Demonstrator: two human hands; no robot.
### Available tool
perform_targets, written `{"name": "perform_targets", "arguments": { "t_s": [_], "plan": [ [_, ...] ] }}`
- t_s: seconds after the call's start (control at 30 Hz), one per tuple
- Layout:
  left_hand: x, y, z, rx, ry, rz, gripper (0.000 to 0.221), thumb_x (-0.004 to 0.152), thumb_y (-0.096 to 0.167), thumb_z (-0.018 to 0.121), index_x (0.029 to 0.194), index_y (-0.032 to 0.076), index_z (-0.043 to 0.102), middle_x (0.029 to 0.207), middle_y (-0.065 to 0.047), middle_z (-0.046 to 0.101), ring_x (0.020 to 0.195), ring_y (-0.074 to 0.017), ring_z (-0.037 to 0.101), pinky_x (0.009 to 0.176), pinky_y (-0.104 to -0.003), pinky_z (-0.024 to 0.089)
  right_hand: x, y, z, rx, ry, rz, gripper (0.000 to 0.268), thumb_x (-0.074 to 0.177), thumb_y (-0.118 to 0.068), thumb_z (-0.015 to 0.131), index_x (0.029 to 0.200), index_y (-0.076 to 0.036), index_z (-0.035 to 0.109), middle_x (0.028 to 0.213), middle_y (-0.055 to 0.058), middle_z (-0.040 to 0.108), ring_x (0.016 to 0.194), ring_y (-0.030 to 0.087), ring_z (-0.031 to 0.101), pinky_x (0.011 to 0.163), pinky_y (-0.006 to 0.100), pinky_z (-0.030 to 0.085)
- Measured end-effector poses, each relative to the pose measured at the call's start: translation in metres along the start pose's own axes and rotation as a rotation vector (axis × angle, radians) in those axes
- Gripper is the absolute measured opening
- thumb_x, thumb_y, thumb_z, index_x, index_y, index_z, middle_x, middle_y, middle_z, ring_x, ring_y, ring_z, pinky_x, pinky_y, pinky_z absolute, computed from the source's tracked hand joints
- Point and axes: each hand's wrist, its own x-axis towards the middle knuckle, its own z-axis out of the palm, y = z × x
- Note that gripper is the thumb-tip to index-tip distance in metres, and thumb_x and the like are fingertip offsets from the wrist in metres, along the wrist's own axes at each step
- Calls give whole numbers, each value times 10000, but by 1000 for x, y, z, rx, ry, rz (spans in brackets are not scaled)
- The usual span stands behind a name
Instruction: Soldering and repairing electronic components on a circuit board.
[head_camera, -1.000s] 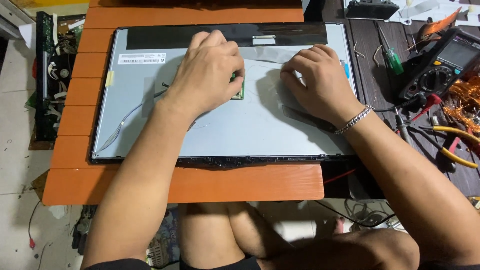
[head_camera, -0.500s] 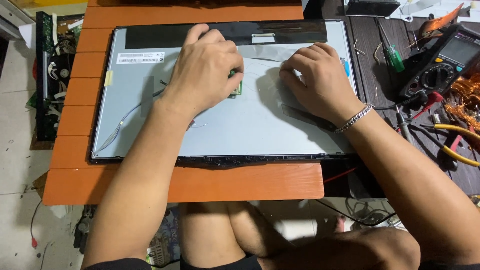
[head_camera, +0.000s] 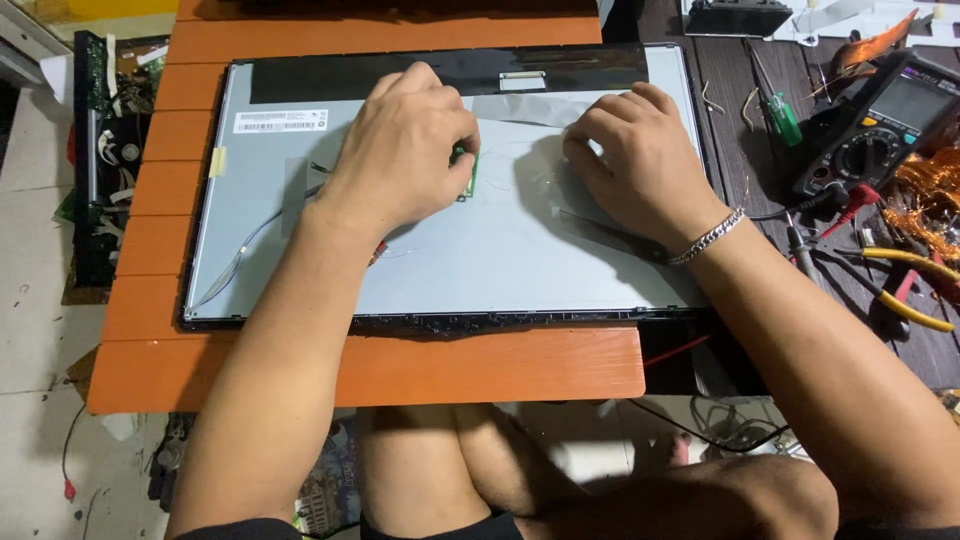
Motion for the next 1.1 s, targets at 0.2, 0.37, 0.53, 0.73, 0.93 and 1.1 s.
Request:
{"name": "perform_targets", "arguments": {
  "t_s": [0.2, 0.37, 0.53, 0.73, 0.93, 1.1],
  "plan": [
    [-2, -1, -2, -4, -23, -44, 162, 811, 39, 712, 953, 84, 775, 985, -31, 693, 947, -232, 567, 1032, -398, 432, 3, -8, -13, 9, 40, -5, 162, 938, -33, 722, 1096, -41, 685, 954, 90, 653, 902, 273, 628, 1160, 481, 367],
    [-2, -6, 2, 14, -26, -68, 360, 783, 47, 691, 1142, 48, 713, 1107, -95, 643, 1038, -272, 551, 1015, -427, 424, 14, -26, -26, 164, 66, -254, 222, 883, -54, 781, 1075, -25, 674, 1291, 174, 637, 1223, 341, 566, 1083, 471, 452],
    [-7, -9, 10, -8, -76, -91, 359, 789, 81, 680, 1147, 54, 708, 1082, -93, 654, 1014, -280, 583, 1059, -431, 409, 11, -22, -16, 112, -24, -302, 209, 901, -201, 767, 1088, -107, 755, 1364, 153, 632, 1326, 340, 543, 1189, 524, 358],
    [-8, -8, 11, -17, -129, -142, 359, 796, 96, 676, 1153, 81, 708, 1082, -81, 663, 999, -276, 604, 1020, -427, 434, 13, -26, -24, 203, -71, -330, 166, 891, -196, 737, 1002, -73, 740, 1379, 185, 604, 1329, 379, 521, 1161, 539, 387],
    [-8, -8, 10, -39, -135, -157, 334, 800, 91, 664, 1129, 91, 718, 1087, -66, 674, 994, -269, 605, 1023, -421, 436, 9, -9, -20, 44, -93, -265, 141, 884, -210, 763, 848, -73, 761, 1374, 164, 659, 1368, 354, 521, 1225, 550, 306],
    [-9, -7, 6, -39, -137, -152, 326, 793, 73, 667, 1113, 90, 728, 1062, -67, 678, 979, -268, 611, 1039, -426, 430, 8, 0, -29, -100, -111, -219, 144, 917, -189, 737, 831, -80, 777, 1359, 155, 684, 1370, 333, 542, 1248, 518, 301]
  ]
}}
